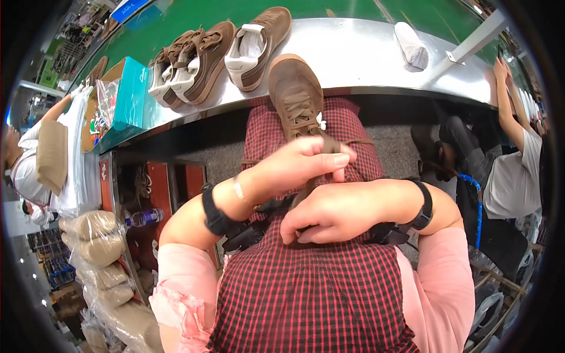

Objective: Inserting shoe laces and paper stuffings into brown leather shoes at a manufacturing line station.

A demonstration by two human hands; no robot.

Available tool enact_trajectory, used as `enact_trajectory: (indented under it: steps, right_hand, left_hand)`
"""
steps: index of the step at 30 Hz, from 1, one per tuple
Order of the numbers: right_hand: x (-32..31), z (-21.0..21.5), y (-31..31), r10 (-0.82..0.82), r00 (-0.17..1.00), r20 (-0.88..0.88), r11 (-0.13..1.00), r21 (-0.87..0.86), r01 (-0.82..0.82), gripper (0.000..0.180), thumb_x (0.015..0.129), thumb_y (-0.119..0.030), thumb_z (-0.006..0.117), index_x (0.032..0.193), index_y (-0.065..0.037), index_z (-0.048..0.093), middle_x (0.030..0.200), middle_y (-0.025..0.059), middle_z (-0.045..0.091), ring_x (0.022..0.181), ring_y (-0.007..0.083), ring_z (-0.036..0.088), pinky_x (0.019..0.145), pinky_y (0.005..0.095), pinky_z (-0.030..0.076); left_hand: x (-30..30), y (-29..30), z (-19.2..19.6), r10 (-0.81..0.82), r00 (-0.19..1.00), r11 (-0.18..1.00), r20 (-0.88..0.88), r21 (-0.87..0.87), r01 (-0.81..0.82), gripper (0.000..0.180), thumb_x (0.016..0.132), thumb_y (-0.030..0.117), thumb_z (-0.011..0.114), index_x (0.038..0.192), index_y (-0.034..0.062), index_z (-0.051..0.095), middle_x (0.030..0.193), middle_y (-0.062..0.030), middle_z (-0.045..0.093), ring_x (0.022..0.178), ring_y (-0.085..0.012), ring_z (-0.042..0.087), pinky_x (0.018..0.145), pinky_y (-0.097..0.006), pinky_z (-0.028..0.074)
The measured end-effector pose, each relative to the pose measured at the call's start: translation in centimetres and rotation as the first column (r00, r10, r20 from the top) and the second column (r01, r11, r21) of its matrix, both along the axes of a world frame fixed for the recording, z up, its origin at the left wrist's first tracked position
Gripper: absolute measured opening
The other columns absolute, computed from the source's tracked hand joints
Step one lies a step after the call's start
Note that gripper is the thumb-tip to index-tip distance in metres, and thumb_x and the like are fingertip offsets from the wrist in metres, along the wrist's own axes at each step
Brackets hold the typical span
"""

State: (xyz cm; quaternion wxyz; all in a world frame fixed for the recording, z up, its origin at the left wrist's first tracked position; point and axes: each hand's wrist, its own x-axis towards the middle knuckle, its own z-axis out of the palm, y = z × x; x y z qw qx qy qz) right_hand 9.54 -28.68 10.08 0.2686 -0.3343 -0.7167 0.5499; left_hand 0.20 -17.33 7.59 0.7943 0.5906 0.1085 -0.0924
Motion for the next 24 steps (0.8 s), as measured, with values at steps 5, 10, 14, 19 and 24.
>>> enact_trajectory:
  steps: [5, 10, 14, 19, 24]
  right_hand:
    - [5.1, -4.6, -1.9, -0.528, 0.833, -0.166, 0.849, -0.077, 0.523, 0.024, 0.083, -0.007, 0.063, 0.106, -0.003, 0.059, 0.093, 0.0077, 0.064, 0.080, 0.0178, 0.062, 0.075, 0.0298, 0.050]
    - [3.7, -5.6, 0.6, -0.700, 0.703, 0.122, 0.586, 0.662, 0.468, 0.044, 0.068, -0.006, 0.064, 0.111, -0.006, 0.057, 0.103, 0.0102, 0.059, 0.094, 0.0262, 0.057, 0.086, 0.0393, 0.046]
    - [2.7, -7.7, 0.7, -0.566, 0.785, 0.251, 0.717, 0.620, 0.318, 0.026, 0.069, -0.010, 0.063, 0.095, -0.008, 0.064, 0.095, 0.0067, 0.058, 0.090, 0.0252, 0.056, 0.077, 0.0370, 0.044]
    - [3.7, -6.3, -1.8, -0.798, 0.587, 0.135, 0.366, 0.883, 0.295, 0.013, 0.067, -0.014, 0.061, 0.078, -0.006, 0.058, 0.082, 0.0051, 0.052, 0.074, 0.0220, 0.055, 0.065, 0.0365, 0.045]
    - [1.8, -7.1, -0.4, -0.544, 0.818, 0.186, 0.569, 0.798, 0.197, 0.009, 0.073, -0.013, 0.059, 0.078, -0.006, 0.058, 0.072, 0.0053, 0.054, 0.070, 0.0255, 0.059, 0.059, 0.0366, 0.048]
  left_hand:
    - [-6.1, 3.2, 6.8, 0.388, 0.867, 0.905, 0.312, 0.048, -0.423, 0.024, 0.087, 0.023, 0.051, 0.083, 0.0000, 0.056, 0.063, -0.0109, 0.061, 0.051, -0.0159, 0.055, 0.046, -0.025, 0.041]
    - [-4.8, 0.6, 8.8, -0.844, 0.399, 0.483, 0.357, 0.830, 0.280, 0.020, 0.086, 0.017, 0.062, 0.097, 0.0003, 0.065, 0.083, -0.0071, 0.064, 0.065, -0.0187, 0.062, 0.053, -0.029, 0.048]
    - [-2.4, 1.4, 3.2, -0.192, 0.774, 0.706, 0.603, 0.633, -0.318, 0.019, 0.090, 0.012, 0.054, 0.103, 0.0012, 0.063, 0.064, 0.0009, 0.050, 0.051, -0.0096, 0.045, 0.046, -0.025, 0.039]
    - [-3.0, 3.7, -2.4, 0.478, 0.846, 0.870, -0.234, -0.003, -0.493, 0.036, 0.098, 0.034, 0.042, 0.098, 0.0026, 0.061, 0.051, 0.0059, 0.033, 0.040, -0.0042, 0.027, 0.039, -0.021, 0.024]
    - [-0.5, 1.3, -10.0, -0.082, 0.996, 0.930, -0.027, 0.357, 0.086, 0.036, 0.089, 0.037, 0.057, 0.089, 0.0016, 0.066, 0.064, -0.0012, 0.056, 0.056, -0.0129, 0.052, 0.052, -0.027, 0.042]
